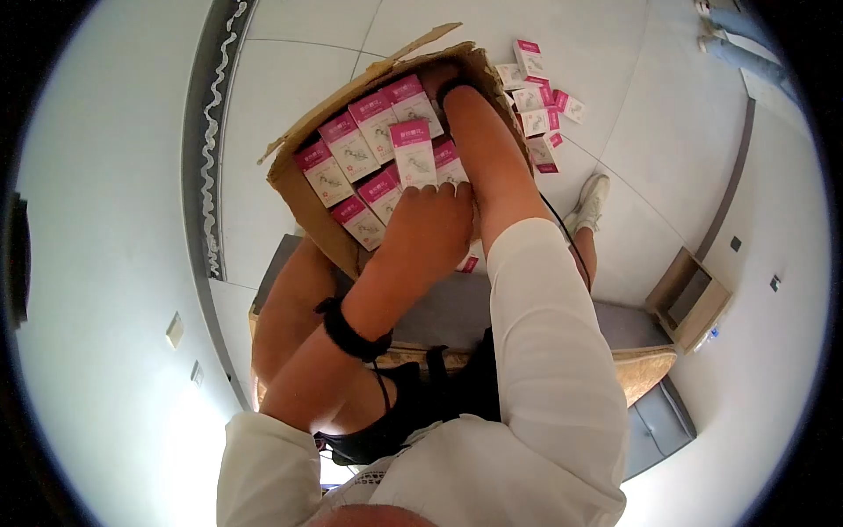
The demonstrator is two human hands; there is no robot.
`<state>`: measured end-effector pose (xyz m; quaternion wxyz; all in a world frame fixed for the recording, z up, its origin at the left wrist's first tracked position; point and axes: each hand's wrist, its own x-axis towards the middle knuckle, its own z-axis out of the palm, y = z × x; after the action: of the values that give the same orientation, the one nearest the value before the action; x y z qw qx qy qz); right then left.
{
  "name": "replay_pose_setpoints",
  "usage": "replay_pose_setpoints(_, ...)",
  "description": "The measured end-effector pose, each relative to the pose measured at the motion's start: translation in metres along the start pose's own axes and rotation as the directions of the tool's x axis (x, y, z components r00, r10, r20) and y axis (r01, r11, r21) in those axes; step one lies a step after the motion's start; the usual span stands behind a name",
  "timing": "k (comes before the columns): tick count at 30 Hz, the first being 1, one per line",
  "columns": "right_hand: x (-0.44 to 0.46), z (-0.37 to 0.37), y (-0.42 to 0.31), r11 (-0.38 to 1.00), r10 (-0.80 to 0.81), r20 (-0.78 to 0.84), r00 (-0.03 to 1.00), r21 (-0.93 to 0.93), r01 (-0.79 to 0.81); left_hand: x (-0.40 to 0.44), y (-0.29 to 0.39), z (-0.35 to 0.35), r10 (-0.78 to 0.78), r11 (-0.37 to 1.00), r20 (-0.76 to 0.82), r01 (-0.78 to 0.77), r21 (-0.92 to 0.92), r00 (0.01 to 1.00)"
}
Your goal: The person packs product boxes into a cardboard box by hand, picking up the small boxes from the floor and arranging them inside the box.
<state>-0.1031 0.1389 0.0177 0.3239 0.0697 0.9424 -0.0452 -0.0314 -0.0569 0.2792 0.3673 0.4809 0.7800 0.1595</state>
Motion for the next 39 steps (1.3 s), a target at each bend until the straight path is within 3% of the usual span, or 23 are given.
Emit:
replay_pose_setpoints(2, 0.005, 0.019, 0.005, 0.967, -0.011, -0.140, 0.990, 0.252, 0.046, -0.001, -0.003, 0.000, 0.037, 0.999, -0.092, -0.035, 0.027, 0.995)
replay_pose_setpoints(3, -0.001, 0.028, 0.007, 0.963, -0.013, -0.126, 0.992, 0.266, 0.046, -0.003, -0.002, 0.002, 0.031, 0.999, -0.074, -0.029, 0.022, 0.997)
replay_pose_setpoints(5, -0.009, 0.041, 0.013, 0.865, -0.099, -0.235, 0.967, 0.460, 0.200, -0.002, -0.001, 0.003, 0.059, 0.996, -0.040, -0.062, -0.062, 0.997)
replay_pose_setpoints(6, -0.010, 0.040, 0.011, 0.865, -0.097, -0.241, 0.966, 0.460, 0.201, -0.001, -0.002, 0.001, 0.062, 0.996, -0.041, -0.064, -0.056, 0.997)
replay_pose_setpoints(8, -0.034, 0.044, -0.004, 0.977, 0.067, -0.309, 0.949, 0.214, 0.001, -0.006, 0.002, -0.002, 0.029, 0.999, 0.100, -0.031, 0.009, 0.995)
replay_pose_setpoints(9, -0.045, 0.040, -0.010, 0.976, 0.075, -0.305, 0.949, 0.217, -0.007, -0.007, 0.005, -0.001, 0.036, 0.999, 0.106, -0.037, 0.008, 0.994)
replay_pose_setpoints(11, -0.054, 0.023, -0.018, 0.957, 0.240, -0.169, 0.956, 0.207, -0.203, -0.008, 0.005, 0.001, 0.044, 0.998, 0.092, -0.047, 0.028, 0.995)
replay_pose_setpoints(12, -0.050, 0.024, -0.011, 0.957, 0.244, -0.177, 0.953, 0.205, -0.207, -0.008, 0.004, 0.004, 0.050, 0.998, 0.086, -0.053, 0.033, 0.995)
replay_pose_setpoints(14, -0.042, 0.040, -0.001, 0.924, 0.035, -0.050, 0.998, 0.382, -0.014, -0.011, 0.004, 0.011, 0.036, 0.991, -0.043, -0.030, 0.133, 0.998)
replay_pose_setpoints(15, -0.041, 0.048, -0.004, 0.923, 0.035, -0.046, 0.998, 0.385, -0.014, -0.011, 0.004, 0.011, 0.035, 0.991, -0.038, -0.029, 0.132, 0.999)
replay_pose_setpoints(17, -0.036, 0.062, -0.007, 0.775, 0.157, -0.400, 0.903, 0.617, 0.139, -0.008, 0.002, 0.011, -0.012, 0.984, -0.008, 0.013, 0.177, 1.000)
replay_pose_setpoints(21, -0.023, 0.059, -0.005, 0.835, 0.169, -0.346, 0.923, 0.548, 0.053, -0.008, -0.002, 0.010, -0.006, 0.992, -0.002, 0.006, 0.130, 1.000)
replay_pose_setpoints(23, -0.035, 0.042, -0.008, 0.935, 0.052, -0.150, 0.987, 0.356, 0.005, -0.006, 0.002, 0.002, -0.008, 0.991, 0.022, 0.005, 0.134, 1.000)
replay_pose_setpoints(24, -0.037, 0.039, -0.005, 0.935, 0.053, -0.151, 0.987, 0.353, 0.004, -0.003, 0.002, 0.003, -0.006, 0.991, 0.020, 0.004, 0.134, 1.000)
replay_pose_setpoints(26, -0.035, 0.032, -0.014, 0.831, 0.163, -0.221, 0.962, 0.556, -0.012, -0.002, -0.001, 0.005, -0.013, 0.994, 0.021, 0.011, 0.108, 1.000)
replay_pose_setpoints(27, -0.031, 0.037, -0.018, 0.827, 0.155, -0.221, 0.963, 0.563, -0.004, -0.003, -0.002, 0.006, -0.024, 0.993, 0.025, 0.021, 0.113, 0.999)
replay_pose_setpoints(29, -0.022, 0.059, -0.012, 0.943, 0.134, -0.372, 0.919, 0.332, -0.004, -0.003, -0.001, 0.006, -0.036, 0.994, 0.017, 0.034, 0.103, 0.999)
replay_pose_setpoints(33, -0.004, 0.083, 0.000, 0.953, 0.099, -0.446, 0.890, 0.301, 0.044, -0.004, 0.000, 0.007, -0.059, 0.994, 0.075, 0.052, 0.097, 0.995)
replay_pose_setpoints(36, -0.004, 0.079, -0.007, 0.906, 0.170, -0.443, 0.880, 0.422, 0.037, -0.005, -0.001, 0.014, -0.049, 0.993, 0.011, 0.047, 0.111, 0.999)
replay_pose_setpoints(37, -0.011, 0.076, -0.009, 0.622, 0.281, -0.305, 0.910, 0.780, 0.069, -0.006, -0.001, 0.015, -0.038, 0.992, -0.017, 0.039, 0.118, 0.999)
replay_pose_setpoints(38, -0.015, 0.071, -0.008, 0.215, 0.318, -0.133, 0.939, 0.974, 0.065, -0.005, -0.001, 0.015, -0.024, 0.992, -0.052, 0.030, 0.123, 0.998)
replay_pose_setpoints(39, -0.009, 0.080, -0.002, 0.226, 0.318, -0.135, 0.938, 0.972, 0.063, -0.004, -0.001, 0.014, -0.021, 0.993, -0.059, 0.028, 0.115, 0.998)
